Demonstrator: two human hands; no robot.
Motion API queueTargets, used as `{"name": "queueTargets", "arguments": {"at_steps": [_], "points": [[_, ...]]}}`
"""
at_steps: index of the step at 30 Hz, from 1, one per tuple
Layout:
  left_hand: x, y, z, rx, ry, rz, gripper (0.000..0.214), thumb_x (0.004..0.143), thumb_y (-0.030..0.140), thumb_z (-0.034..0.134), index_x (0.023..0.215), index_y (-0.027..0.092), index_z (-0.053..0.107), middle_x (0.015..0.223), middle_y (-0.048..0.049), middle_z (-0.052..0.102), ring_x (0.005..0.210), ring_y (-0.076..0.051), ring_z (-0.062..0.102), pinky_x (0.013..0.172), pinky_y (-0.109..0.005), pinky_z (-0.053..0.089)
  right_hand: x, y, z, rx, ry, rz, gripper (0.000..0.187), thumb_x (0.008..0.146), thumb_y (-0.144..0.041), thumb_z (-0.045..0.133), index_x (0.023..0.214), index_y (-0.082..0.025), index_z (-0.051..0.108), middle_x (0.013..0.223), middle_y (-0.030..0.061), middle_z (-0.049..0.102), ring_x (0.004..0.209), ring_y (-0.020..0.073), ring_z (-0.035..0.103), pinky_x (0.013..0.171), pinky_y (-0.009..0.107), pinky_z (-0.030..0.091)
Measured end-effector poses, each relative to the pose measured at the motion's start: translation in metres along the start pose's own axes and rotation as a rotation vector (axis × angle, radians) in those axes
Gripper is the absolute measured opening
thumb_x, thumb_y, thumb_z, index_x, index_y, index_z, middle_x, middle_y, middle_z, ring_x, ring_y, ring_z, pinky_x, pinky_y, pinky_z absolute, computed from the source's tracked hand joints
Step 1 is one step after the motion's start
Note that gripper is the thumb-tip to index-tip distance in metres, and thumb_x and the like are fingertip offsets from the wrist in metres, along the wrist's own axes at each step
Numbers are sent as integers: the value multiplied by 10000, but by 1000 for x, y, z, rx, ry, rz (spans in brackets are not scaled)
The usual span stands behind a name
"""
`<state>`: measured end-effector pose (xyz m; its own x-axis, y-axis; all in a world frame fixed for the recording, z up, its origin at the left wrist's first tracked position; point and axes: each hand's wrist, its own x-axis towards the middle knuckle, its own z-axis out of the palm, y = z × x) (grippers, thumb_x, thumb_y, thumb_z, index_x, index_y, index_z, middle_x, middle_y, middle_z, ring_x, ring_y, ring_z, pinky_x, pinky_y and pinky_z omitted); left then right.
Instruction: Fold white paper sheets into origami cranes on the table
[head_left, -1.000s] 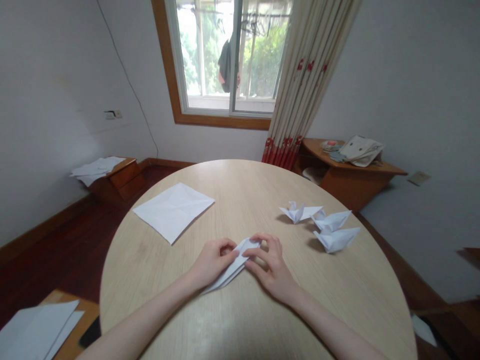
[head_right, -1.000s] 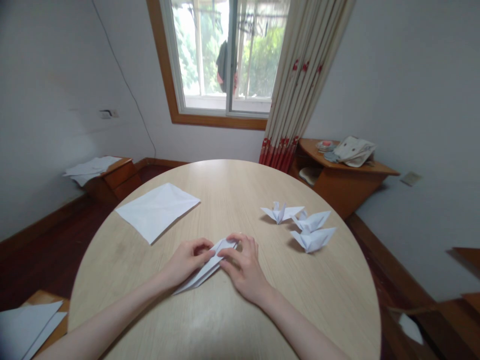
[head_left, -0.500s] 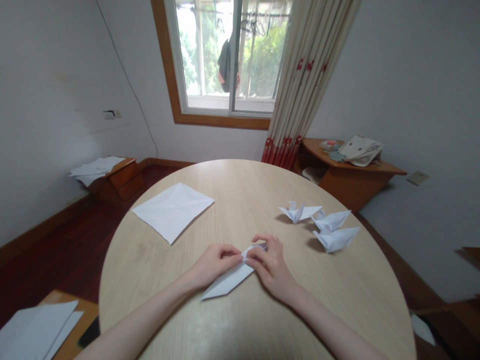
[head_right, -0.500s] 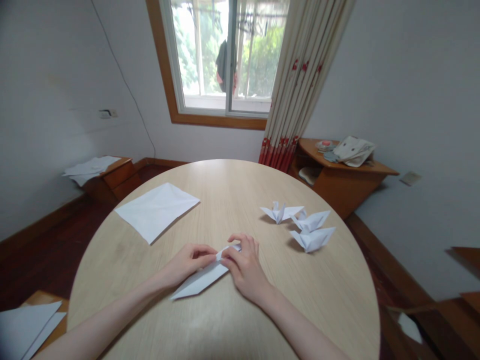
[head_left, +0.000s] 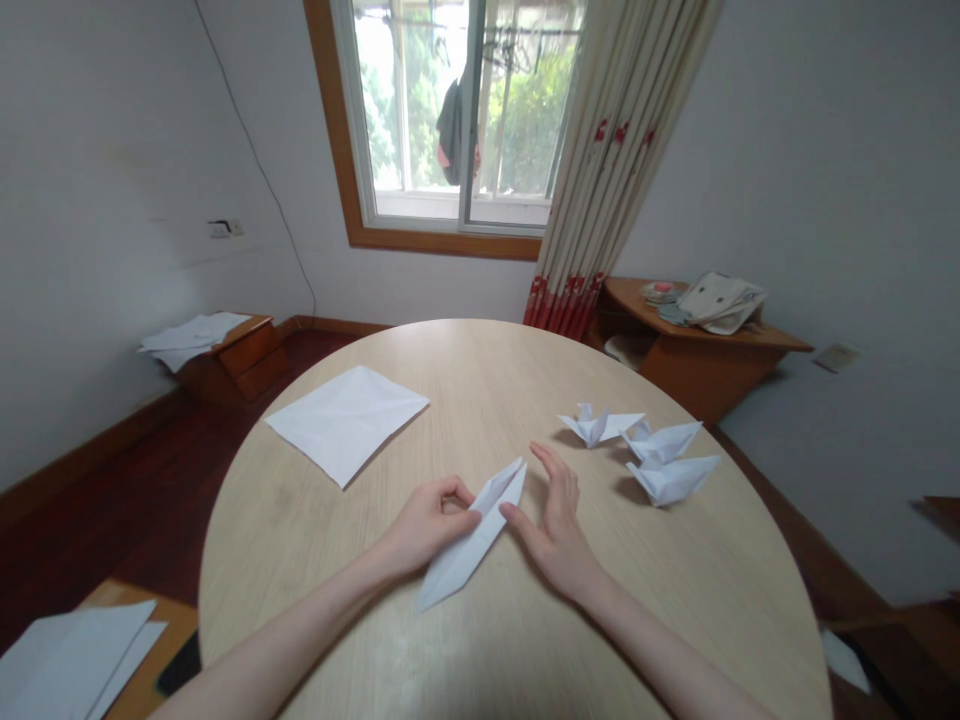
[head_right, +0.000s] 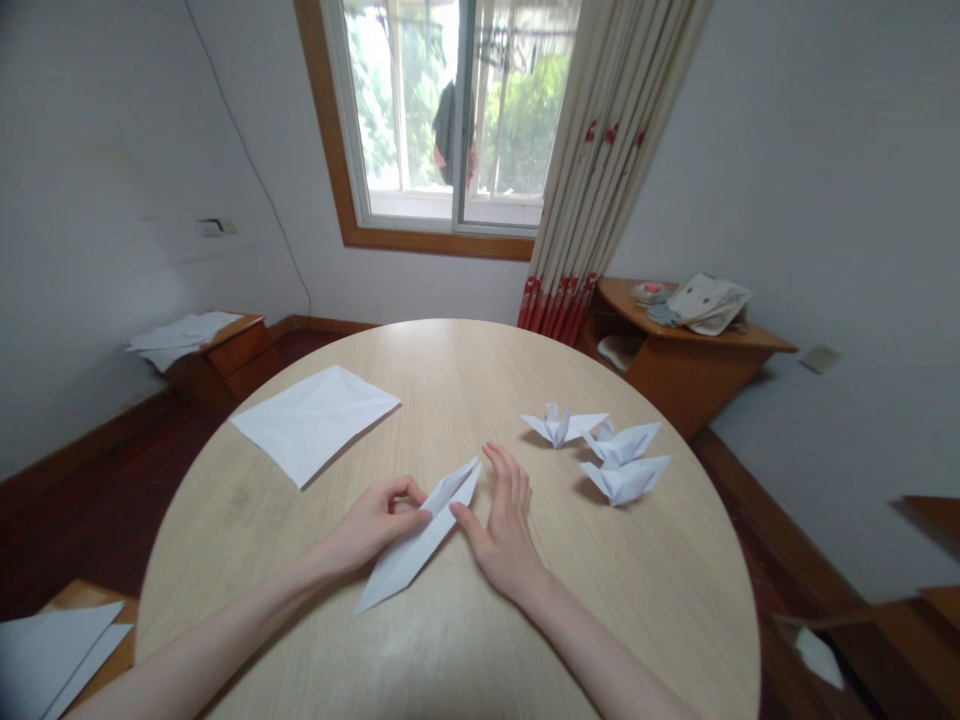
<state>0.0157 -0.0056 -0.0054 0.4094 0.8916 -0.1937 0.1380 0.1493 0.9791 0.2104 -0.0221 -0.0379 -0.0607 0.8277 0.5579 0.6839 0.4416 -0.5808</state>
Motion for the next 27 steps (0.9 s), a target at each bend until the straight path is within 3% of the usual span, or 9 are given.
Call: {"name": "queueTargets", "arguments": {"at_steps": [4,7,11,15,18,22,27], "points": [[3,-5,0,-94,11,54,273,657,361,694,731,168,516,561,53,532,475,-83,433,465,-187,265,0,-3,-1,197,-120,136,705,900,-431,524,1454,-242,130,1326,144,501,1265,293,451,1053,566,307],[5,-6,0,-138,4,72,323,630,391,724,701,167,501,585,41,546,511,-92,459,506,-201,296,0,-8,-2,362,-213,179,639,914,-384,505,1435,-232,168,1120,98,630,1094,250,588,985,496,407],[5,-5,1,-114,-9,64,398,621,478,741,674,164,501,601,34,534,551,-104,459,555,-223,309,1,-12,-2,458,-189,188,548,919,-334,495,1392,-240,237,948,46,645,894,208,631,864,412,483],[4,-5,0,68,0,138,377,742,516,648,688,158,546,633,22,524,608,-129,465,598,-244,337,1,-9,1,509,-163,196,524,918,-303,479,1379,-235,239,900,31,617,807,188,624,778,373,502],[2,-3,-1,278,63,281,296,826,428,582,701,160,577,812,-27,572,744,-162,521,682,-266,383,1,-7,4,537,-156,200,511,907,-274,470,1367,-224,254,898,28,596,722,162,609,701,334,511],[1,-3,-1,543,110,379,171,851,289,583,727,171,595,942,-46,563,911,-201,546,820,-316,408,2,-5,4,505,-125,208,528,880,-248,503,1355,-219,273,995,50,579,666,130,599,716,337,528],[3,-9,0,825,135,430,105,849,224,604,759,170,609,975,-69,586,921,-232,543,815,-366,418,2,-5,3,439,-168,212,353,870,-247,504,1205,-201,402,1075,76,557,683,129,611,708,337,544]]}}
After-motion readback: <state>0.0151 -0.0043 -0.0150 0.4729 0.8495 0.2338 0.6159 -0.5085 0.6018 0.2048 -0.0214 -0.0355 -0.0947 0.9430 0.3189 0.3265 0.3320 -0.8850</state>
